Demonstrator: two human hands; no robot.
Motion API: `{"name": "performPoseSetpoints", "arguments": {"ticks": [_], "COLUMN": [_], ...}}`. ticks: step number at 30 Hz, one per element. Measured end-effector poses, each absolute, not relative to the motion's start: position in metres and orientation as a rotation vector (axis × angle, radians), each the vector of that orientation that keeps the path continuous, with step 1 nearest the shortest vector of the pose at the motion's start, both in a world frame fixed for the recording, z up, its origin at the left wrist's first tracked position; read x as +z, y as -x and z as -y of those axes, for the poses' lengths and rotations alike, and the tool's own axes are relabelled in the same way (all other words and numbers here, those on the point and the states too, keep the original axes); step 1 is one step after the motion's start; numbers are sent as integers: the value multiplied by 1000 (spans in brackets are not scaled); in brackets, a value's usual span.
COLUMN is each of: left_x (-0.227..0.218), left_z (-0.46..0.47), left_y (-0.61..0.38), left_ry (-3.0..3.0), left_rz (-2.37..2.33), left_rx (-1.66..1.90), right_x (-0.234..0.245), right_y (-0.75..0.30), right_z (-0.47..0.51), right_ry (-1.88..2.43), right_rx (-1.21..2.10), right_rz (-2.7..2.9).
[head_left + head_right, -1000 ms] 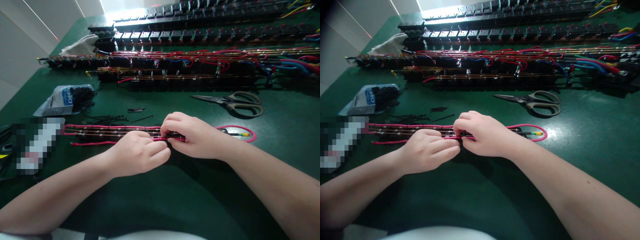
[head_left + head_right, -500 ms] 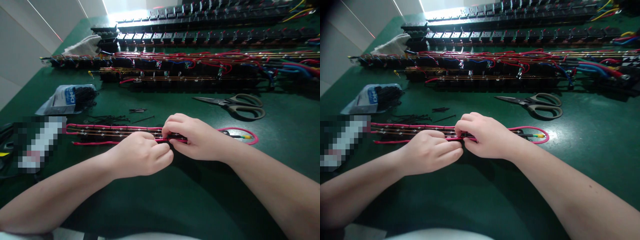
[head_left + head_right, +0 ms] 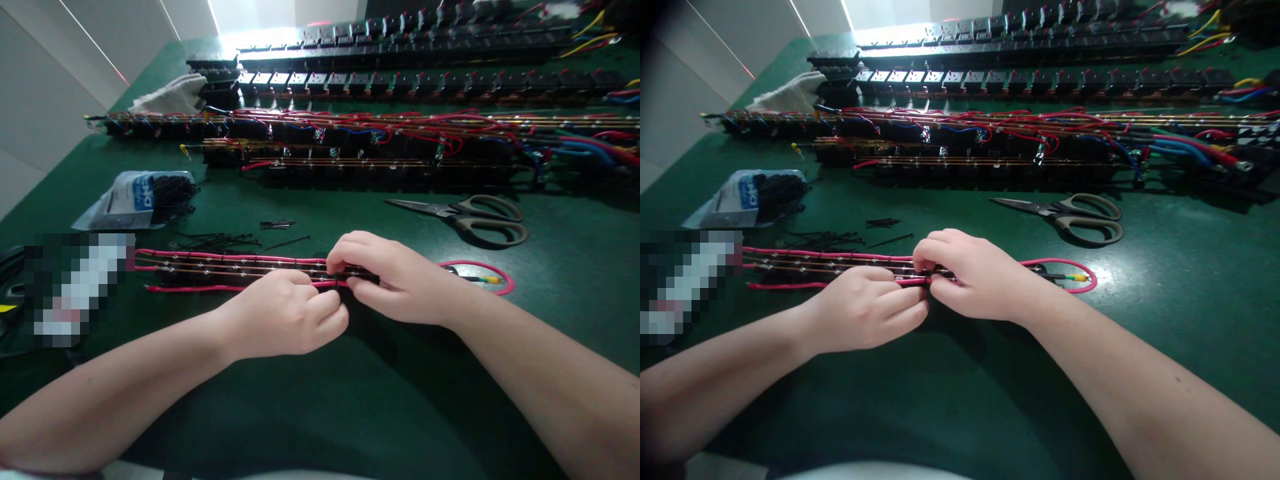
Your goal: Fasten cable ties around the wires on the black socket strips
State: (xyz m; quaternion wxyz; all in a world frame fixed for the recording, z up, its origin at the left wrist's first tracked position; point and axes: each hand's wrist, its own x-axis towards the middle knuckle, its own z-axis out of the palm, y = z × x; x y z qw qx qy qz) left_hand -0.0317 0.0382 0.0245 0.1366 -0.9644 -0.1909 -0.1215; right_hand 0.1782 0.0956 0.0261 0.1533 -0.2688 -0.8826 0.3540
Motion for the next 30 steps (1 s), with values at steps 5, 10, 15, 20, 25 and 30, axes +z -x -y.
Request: {"name": "performPoseSetpoints", "arguments": {"ticks": [5, 10, 15, 20, 25, 30], "left_x": [22, 21, 18, 31, 56, 66], "left_z": [-38, -37, -34, -41, -54, -57], "left_y": [32, 33, 35, 42, 57, 67], "left_ry": [2767, 2767, 2728, 2814, 2856, 2859], "left_rz": [540, 539, 466, 579, 1096, 1362], "left_rx": [-334, -400, -458, -478, -85, 252], "right_x": [30, 30, 28, 25, 26, 29], "right_y": [-180, -180, -177, -176, -177, -174], "right_z": [-98, -96, -93, -93, -94, -94], "right_ry": [886, 887, 892, 973, 983, 980], "right_rx": [1274, 1245, 1087, 937, 938, 928], "right_rz": [2230, 2212, 2334, 2419, 2419, 2484]}}
